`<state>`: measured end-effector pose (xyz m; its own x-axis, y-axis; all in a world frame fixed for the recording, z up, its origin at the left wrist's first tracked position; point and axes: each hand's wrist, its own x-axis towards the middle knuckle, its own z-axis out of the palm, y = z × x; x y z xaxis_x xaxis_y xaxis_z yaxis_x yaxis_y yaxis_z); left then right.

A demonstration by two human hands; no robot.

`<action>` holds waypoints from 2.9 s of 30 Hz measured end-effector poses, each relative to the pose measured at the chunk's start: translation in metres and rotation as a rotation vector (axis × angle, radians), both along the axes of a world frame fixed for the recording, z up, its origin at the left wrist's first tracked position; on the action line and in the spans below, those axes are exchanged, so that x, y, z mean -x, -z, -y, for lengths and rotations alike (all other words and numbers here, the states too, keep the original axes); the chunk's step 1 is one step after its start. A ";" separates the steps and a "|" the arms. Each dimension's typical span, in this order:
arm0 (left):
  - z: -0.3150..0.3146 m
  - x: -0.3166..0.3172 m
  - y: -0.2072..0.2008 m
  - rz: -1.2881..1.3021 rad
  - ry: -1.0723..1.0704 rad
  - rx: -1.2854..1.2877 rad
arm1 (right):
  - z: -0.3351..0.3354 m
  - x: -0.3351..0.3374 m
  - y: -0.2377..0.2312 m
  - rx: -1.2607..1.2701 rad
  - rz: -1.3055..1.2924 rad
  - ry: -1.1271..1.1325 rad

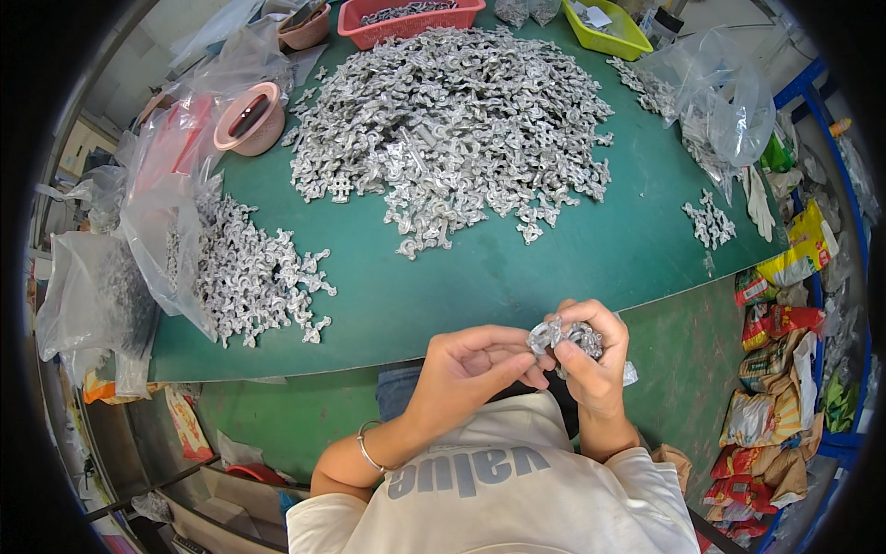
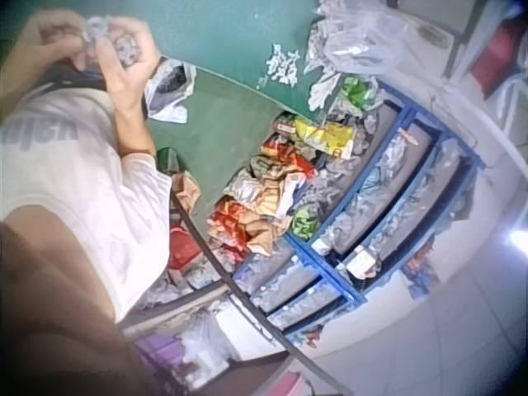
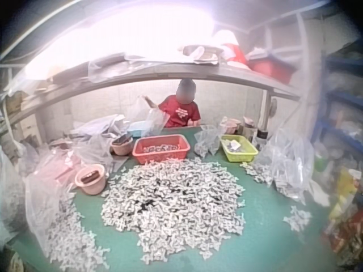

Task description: The person sorts small gray plastic or metal components by hand on a green workbench, picking them up individually or in small clusters to inspect or count them.

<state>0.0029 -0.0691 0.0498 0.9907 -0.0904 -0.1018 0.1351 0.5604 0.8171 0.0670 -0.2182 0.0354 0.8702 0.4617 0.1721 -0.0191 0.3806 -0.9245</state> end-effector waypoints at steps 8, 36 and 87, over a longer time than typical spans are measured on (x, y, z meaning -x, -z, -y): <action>0.001 0.000 0.000 -0.011 0.012 0.040 | -0.001 0.000 -0.002 -0.015 0.043 -0.006; 0.007 0.001 -0.001 0.176 -0.279 -0.262 | -0.005 -0.001 -0.002 -0.261 -0.415 -0.129; 0.009 -0.004 0.015 0.165 -0.181 -0.068 | -0.011 0.000 -0.001 -0.176 -0.358 0.046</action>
